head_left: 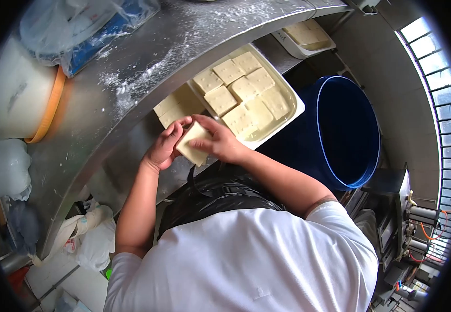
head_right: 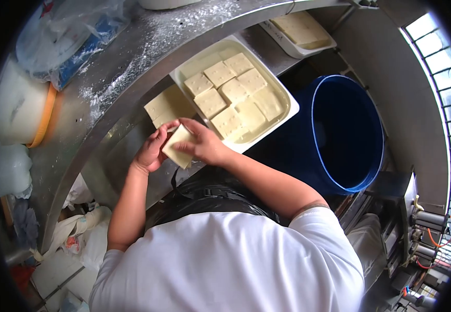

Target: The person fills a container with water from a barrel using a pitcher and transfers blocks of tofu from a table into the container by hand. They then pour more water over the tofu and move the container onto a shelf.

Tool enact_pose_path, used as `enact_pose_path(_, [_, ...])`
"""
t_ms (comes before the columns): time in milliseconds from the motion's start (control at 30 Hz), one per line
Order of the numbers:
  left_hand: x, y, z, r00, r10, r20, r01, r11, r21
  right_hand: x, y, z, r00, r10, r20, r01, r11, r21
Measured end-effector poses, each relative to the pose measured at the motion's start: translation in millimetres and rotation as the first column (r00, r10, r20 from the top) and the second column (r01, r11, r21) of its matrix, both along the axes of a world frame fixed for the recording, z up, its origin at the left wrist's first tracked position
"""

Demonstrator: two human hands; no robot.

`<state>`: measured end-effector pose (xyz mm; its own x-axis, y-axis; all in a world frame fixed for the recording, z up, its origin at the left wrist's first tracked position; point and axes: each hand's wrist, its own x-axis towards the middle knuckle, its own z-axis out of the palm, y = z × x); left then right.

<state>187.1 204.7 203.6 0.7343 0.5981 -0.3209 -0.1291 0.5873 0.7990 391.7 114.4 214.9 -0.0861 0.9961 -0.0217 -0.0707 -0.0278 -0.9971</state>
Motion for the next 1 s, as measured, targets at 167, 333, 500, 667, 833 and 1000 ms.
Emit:
enact_pose_path(167, [34.3,-16.8,27.8,0.999,-0.027,-0.029,0.029,0.997,0.069,62.1,-12.9,28.2,0.782,-0.388,-0.487,0.155,0.879,-0.451])
enact_pose_path(333, [-13.2,-18.4,-51.1,0.85,0.223,-0.477,0.16,0.754,0.637,147.2,-11.4,10.4,0.737,-0.556,-0.385,0.397,0.817,-0.419])
enact_pose_path(500, [-92.9,-47.2,-95.2,0.23,0.598,-0.768,0.542,0.577,0.611,187.2,50.1,5.7,0.792,-0.477,-0.382,0.354,0.867,-0.35])
enact_pose_path(667, [-94.4,-76.6,-75.2,-0.063,0.296,-0.953,0.46,0.856,0.236,182.4,177.6,-21.5,0.871,-0.316,-0.376,0.257,0.946,-0.199])
enact_pose_path(833, [-90.9,-77.3,-66.5,-0.091,0.271,-0.958,0.43,0.879,0.208,172.6,248.4,-29.0,0.873,-0.322,-0.367,0.312,0.946,-0.086])
enact_pose_path(1000, [-105.0,-79.5,-79.2,-0.043,0.319,-0.947,0.447,0.854,0.267,193.8,267.3,-22.6,0.945,-0.258,-0.2,0.261,0.965,-0.014])
